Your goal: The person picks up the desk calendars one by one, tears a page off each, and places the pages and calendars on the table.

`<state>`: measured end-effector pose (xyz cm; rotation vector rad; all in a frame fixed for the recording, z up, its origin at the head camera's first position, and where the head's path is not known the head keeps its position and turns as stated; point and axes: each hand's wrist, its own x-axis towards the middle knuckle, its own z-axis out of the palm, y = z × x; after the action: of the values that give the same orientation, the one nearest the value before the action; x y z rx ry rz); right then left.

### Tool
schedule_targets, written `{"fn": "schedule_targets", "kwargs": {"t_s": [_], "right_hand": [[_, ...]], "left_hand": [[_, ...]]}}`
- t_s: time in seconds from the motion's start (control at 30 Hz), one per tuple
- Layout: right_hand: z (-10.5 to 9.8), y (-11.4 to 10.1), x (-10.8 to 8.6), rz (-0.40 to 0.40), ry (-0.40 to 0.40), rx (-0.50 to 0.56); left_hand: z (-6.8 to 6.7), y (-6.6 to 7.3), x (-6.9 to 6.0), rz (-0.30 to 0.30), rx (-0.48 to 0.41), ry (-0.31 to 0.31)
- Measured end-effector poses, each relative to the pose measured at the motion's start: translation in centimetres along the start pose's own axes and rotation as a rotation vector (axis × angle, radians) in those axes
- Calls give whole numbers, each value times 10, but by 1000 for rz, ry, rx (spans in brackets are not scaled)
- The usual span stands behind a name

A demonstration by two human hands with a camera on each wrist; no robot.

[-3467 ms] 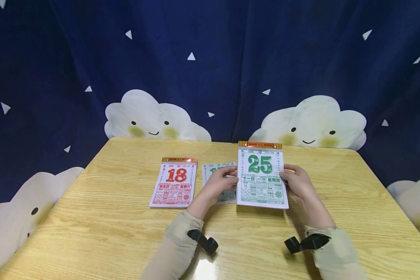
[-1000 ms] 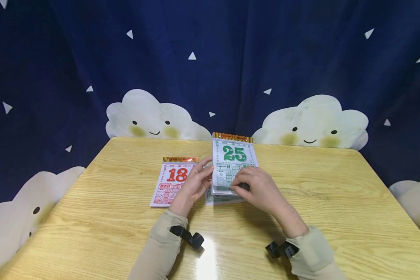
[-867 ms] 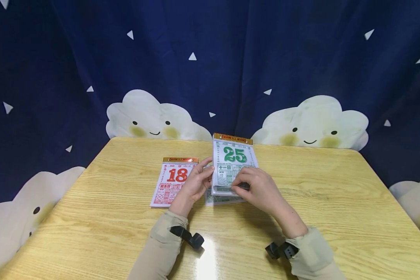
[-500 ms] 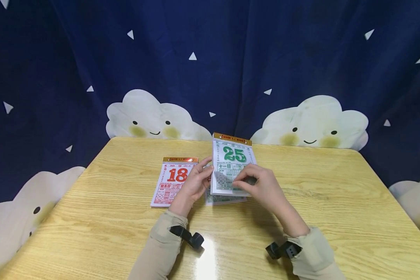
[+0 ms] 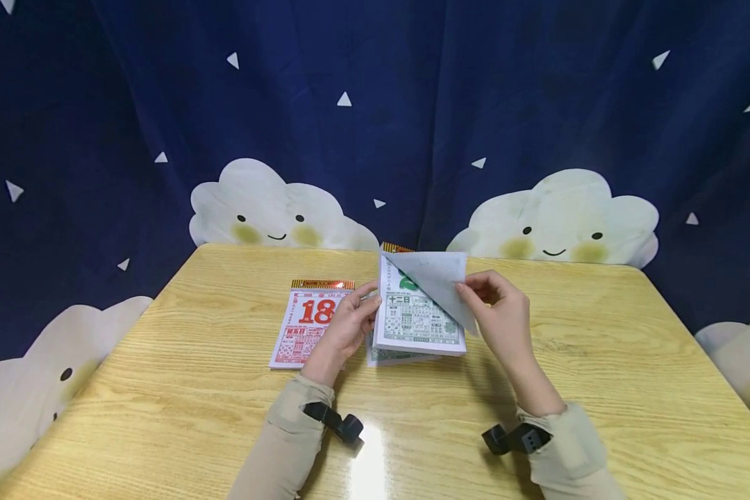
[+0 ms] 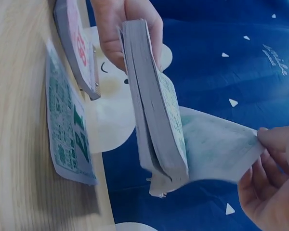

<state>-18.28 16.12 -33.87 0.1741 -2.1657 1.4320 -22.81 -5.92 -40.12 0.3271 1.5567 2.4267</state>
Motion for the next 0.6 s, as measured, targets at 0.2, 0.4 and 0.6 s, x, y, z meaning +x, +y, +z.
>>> {"fn": "schedule_targets", "kwargs": {"t_s": [0.2,0.4,0.6], "right_hand": [[-6,5,6,124,78,58],[-10,10,10,265,37,157],[-13,15,14,401,37,293]], "left_hand": [[2,1,1,6,3,43],[5,4,0,58,-104,62],[7,5,0,75,-156,73]]}}
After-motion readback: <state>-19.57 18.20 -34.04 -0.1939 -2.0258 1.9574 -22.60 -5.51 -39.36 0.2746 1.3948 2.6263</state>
